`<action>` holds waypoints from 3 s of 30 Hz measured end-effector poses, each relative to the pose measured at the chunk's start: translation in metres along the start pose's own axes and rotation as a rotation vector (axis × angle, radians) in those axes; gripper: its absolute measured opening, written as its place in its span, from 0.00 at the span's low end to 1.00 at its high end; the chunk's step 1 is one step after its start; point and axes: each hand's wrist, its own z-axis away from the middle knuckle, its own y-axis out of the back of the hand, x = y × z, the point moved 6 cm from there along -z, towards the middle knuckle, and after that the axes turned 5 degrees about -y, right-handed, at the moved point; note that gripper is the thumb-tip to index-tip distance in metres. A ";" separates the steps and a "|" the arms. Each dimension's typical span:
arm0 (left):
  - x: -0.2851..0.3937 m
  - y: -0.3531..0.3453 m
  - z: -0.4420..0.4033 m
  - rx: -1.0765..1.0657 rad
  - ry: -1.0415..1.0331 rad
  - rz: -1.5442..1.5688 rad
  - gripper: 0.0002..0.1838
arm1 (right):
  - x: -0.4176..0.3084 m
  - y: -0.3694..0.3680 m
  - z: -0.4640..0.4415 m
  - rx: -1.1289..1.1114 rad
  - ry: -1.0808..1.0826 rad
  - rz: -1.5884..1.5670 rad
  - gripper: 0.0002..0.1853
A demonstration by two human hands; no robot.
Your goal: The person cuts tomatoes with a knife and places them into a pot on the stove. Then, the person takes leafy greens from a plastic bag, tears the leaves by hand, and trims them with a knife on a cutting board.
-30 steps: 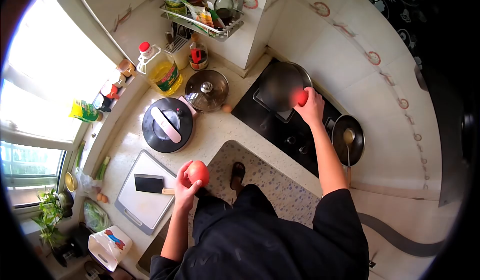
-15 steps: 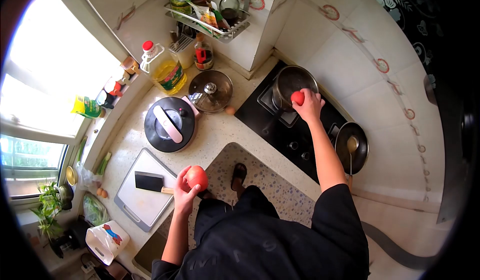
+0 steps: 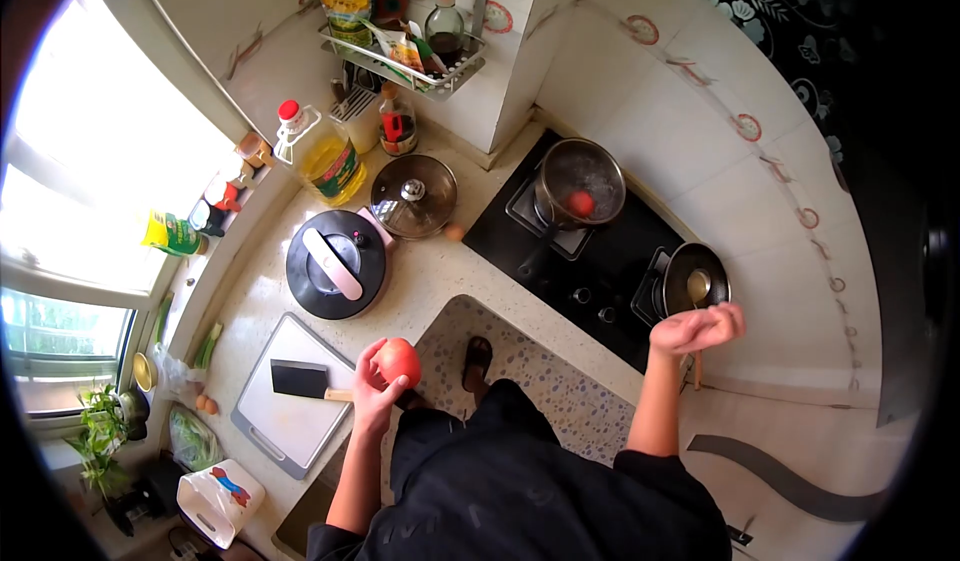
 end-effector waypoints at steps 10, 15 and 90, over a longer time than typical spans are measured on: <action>0.014 -0.056 -0.017 -0.170 -0.008 -0.039 0.47 | -0.138 -0.023 0.078 -0.770 -0.333 -0.312 0.15; 0.018 -0.084 -0.018 -0.253 0.033 -0.049 0.47 | -0.189 -0.039 0.110 -1.137 -0.411 -0.581 0.33; -0.029 -0.029 -0.028 0.027 -0.039 -0.220 0.25 | -0.007 0.016 0.048 -0.216 -0.286 0.137 0.14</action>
